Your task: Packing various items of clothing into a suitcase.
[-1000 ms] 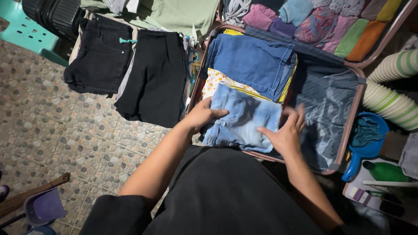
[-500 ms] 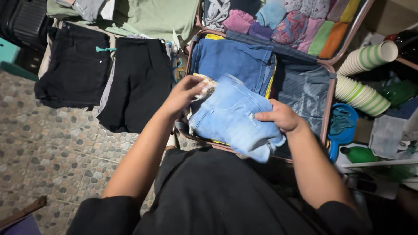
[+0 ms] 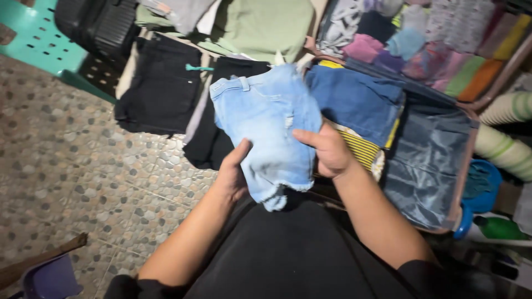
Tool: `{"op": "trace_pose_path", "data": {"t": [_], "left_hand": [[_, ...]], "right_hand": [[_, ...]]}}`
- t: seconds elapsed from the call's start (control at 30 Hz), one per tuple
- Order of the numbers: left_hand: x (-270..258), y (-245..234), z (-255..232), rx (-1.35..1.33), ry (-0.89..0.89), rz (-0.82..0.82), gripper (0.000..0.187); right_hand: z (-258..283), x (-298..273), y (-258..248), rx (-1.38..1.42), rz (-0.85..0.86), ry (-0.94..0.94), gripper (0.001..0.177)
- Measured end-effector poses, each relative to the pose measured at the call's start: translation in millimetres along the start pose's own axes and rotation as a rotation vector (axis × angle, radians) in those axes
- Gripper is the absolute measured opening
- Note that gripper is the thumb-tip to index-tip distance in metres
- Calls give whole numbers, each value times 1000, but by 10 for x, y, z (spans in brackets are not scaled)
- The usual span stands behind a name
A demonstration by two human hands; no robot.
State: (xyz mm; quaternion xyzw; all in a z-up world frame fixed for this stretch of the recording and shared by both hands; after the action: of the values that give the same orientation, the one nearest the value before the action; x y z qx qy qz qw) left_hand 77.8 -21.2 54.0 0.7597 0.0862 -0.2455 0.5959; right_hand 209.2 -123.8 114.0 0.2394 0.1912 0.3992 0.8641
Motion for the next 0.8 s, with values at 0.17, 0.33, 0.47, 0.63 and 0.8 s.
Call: {"op": "trace_pose_path", "data": {"t": [0.17,0.33,0.47,0.63,0.8], "left_hand": [[-13,-424,-643,405,309,-216,65],[101,-934,-942,488,362,-332,52],[308,-686,-1326,508,421,-190,55],[326,348,-2079,832,581,138,58],[229,754,-2309,890,596,412,42]], "right_hand": [[-852,108,-125,45,-292,177,44],[-1250,197,-341,-185,-330,160,45],[-703,423,-161,-214,-313,-189,53],[141,606,64,-111,-232,-563,58],[340,716,288,-142,-119,-665,59]]}}
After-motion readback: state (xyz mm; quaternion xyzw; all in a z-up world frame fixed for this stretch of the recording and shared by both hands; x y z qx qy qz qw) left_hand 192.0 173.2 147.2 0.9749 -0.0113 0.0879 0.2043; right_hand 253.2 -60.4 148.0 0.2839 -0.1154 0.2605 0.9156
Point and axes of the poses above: each hand's wrist, its own x-axis towards the middle knuckle, its own y-axis out of the palm, z = x × y, the point moved 7 cm from there along x, towards the middle knuckle, and after that the axes turned 9 degrees about -y, right-handed, at the moved point
